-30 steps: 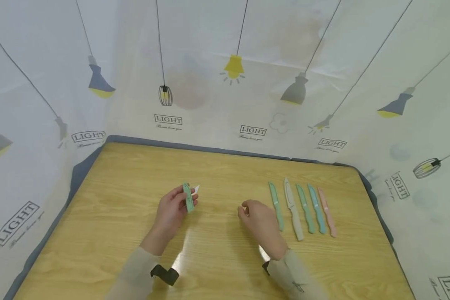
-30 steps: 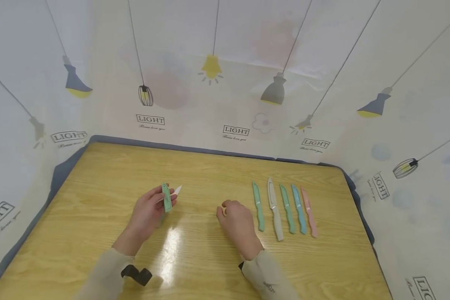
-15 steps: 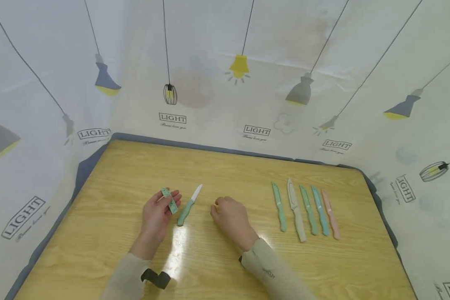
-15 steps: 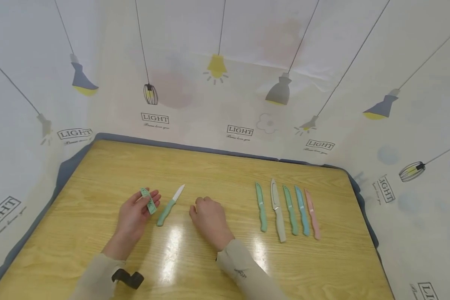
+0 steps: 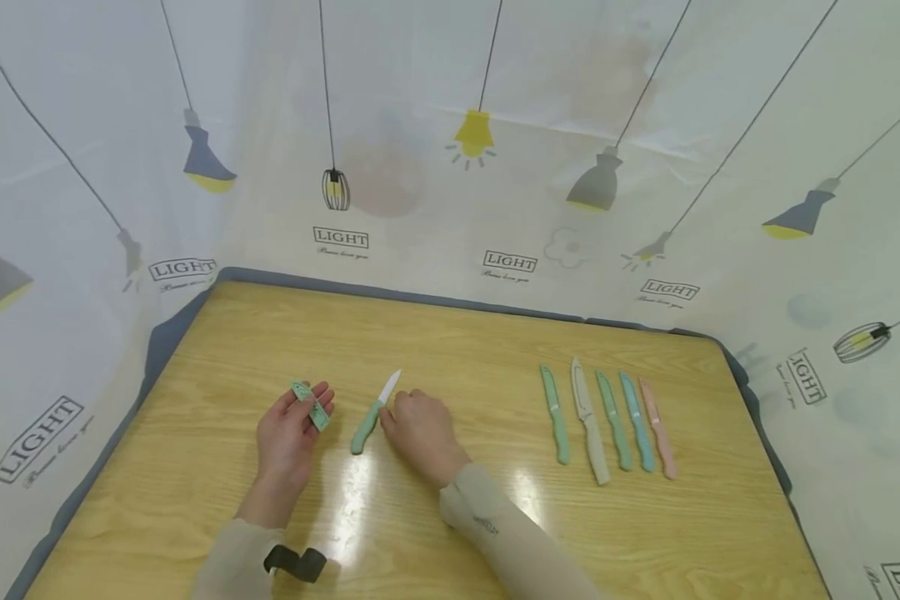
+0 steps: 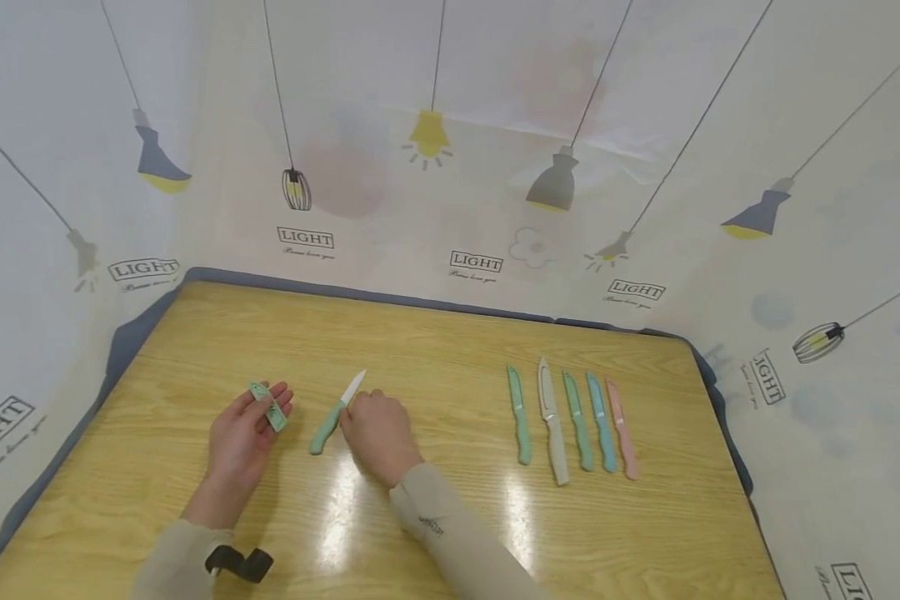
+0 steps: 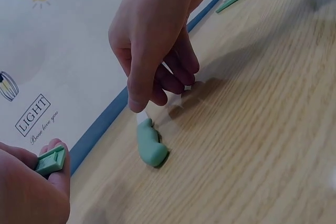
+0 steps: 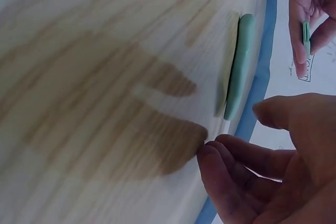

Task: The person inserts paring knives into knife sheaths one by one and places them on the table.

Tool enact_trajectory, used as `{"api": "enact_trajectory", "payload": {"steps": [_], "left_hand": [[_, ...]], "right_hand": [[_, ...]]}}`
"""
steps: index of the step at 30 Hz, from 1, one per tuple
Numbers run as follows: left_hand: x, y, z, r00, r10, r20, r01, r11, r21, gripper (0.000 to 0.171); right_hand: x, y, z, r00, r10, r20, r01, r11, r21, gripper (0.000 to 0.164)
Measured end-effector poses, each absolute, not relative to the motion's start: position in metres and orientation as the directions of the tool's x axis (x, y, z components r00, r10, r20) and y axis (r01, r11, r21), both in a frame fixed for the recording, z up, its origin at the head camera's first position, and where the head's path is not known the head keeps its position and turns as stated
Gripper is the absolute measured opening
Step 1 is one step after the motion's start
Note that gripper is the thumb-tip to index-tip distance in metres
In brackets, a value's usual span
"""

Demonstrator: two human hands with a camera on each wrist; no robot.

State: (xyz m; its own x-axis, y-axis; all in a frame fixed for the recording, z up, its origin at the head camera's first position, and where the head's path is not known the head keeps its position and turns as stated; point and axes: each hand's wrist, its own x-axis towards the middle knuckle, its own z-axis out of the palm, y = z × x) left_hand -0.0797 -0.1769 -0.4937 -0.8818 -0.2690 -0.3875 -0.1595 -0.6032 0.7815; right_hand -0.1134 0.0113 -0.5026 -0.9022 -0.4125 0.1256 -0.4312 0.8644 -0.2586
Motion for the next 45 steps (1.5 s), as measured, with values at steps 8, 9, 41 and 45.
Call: {"api": "enact_trajectory", "payload": {"steps": [8,9,41,45], "left_hand": [[-0.077,-0.182,-0.495,-0.86,-0.304,-0.411,-0.148,-0.621,0.77,0.048],[-0.077,-0.183,-0.495,-0.858,-0.306,-0.412,-0.147,-0.623,0.768,0.048],[-0.073,-0.187,-0.499,-0.856,-0.302,-0.42,-0.146,-0.639,0.755,0.051],[-0.072,-0.187,-0.5,-0.856,-0.298,-0.422,-0.154,-0.633,0.758,0.051]], "right_hand": [[-0.119,-0.005,-0.506,-0.938,-0.347,0.01,-0.333,0.892,-0.306,0.039],[-0.119,-0.007,-0.506,-0.94,-0.34,0.0,-0.324,0.897,-0.301,0.04],[-0.122,-0.012,-0.502,-0.946,-0.316,-0.071,-0.298,0.934,-0.196,0.042],[-0.124,-0.009,-0.503,-0.94,-0.335,-0.068,-0.314,0.926,-0.211,0.032]]}}
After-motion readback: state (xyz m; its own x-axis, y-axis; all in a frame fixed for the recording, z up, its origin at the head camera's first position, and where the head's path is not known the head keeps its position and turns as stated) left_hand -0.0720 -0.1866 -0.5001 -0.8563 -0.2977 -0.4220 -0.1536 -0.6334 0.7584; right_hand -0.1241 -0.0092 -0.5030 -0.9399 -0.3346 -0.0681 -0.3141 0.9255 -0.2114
